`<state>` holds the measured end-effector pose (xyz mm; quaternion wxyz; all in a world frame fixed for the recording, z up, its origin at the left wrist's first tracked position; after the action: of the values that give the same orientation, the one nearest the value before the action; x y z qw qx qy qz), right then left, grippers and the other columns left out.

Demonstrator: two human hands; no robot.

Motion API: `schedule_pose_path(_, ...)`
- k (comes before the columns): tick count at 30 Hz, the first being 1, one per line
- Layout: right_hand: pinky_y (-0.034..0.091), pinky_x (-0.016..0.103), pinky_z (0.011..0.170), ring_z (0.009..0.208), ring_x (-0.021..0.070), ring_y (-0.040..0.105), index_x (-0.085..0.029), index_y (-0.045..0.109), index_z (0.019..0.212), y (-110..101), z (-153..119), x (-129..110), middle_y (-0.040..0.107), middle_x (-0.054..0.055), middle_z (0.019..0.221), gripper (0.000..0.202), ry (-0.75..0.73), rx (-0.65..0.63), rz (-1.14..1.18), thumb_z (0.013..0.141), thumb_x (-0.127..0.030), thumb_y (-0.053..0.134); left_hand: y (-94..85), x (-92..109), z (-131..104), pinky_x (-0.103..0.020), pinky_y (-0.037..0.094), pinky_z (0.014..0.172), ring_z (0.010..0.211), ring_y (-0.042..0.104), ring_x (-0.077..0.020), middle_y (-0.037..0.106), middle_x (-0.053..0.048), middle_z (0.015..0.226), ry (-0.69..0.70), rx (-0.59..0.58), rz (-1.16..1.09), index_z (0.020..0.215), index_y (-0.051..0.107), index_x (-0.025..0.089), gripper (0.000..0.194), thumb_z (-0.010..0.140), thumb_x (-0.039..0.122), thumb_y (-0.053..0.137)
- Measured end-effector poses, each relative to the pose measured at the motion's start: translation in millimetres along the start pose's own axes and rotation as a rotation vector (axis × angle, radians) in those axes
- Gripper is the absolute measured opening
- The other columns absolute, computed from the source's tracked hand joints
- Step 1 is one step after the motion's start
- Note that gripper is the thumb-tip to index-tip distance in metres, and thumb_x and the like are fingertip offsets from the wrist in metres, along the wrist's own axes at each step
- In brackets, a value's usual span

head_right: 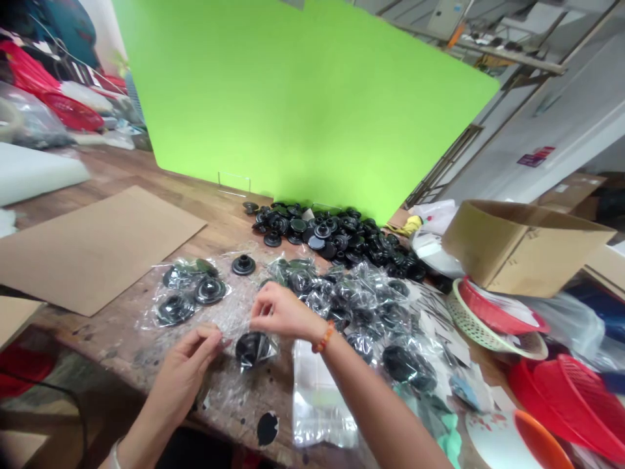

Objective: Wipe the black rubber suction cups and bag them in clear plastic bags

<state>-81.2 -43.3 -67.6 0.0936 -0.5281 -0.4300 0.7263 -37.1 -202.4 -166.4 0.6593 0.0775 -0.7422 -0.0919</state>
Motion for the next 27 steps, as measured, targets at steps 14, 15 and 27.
schedule_pose_path(14, 0.042, 0.034, 0.081, 0.091, 0.0241, 0.056, -0.012, 0.067, 0.096, 33.4, 134.7, 52.3, 0.06, 0.013, 0.096, 0.03, 0.144, 0.092, -0.405, 0.081, 0.003, 0.045, 16.4, 11.9, -10.6, -0.027, 0.042, 0.063, 0.063, 0.058, -0.0192, 0.065, -0.001, 0.067, 0.158, -0.214, 0.564, 0.075, 0.071, 0.025, 0.013, 0.082, 0.033, 0.063)
schedule_pose_path(15, 0.042, 0.034, 0.08, 0.09, 0.0238, 0.055, -0.012, 0.067, 0.094, 29.7, 128.6, 47.0, 0.059, 0.013, 0.094, 0.029, 0.148, 0.097, -0.414, 0.082, 0.001, 0.045, 20.8, 9.1, -11.5, -0.028, 0.044, 0.07, 0.072, 0.062, -0.0213, 0.07, -0.004, 0.078, 0.157, -0.246, 0.55, 0.08, 0.073, 0.026, 0.013, 0.083, 0.033, 0.063)
schedule_pose_path(27, 0.046, 0.031, 0.082, 0.09, 0.0188, 0.056, -0.022, 0.066, 0.106, 55.2, -79.2, -3.2, 0.06, 0.006, 0.098, 0.034, 0.132, 0.005, -0.067, 0.078, -0.005, 0.056, 13.4, -12.7, -5.8, -0.028, 0.048, 0.079, 0.089, 0.065, -0.0219, 0.071, -0.004, 0.098, -0.038, 0.044, 0.148, 0.096, 0.07, 0.023, 0.023, 0.081, 0.039, 0.063)
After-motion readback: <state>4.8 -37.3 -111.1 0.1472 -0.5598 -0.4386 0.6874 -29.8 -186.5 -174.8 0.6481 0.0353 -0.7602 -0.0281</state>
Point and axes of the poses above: each hand's wrist, its own z-axis towards the middle knuckle, its own y-axis out of the palm, x = y × z, the point moved 7 cm from there along z, towards the middle knuckle
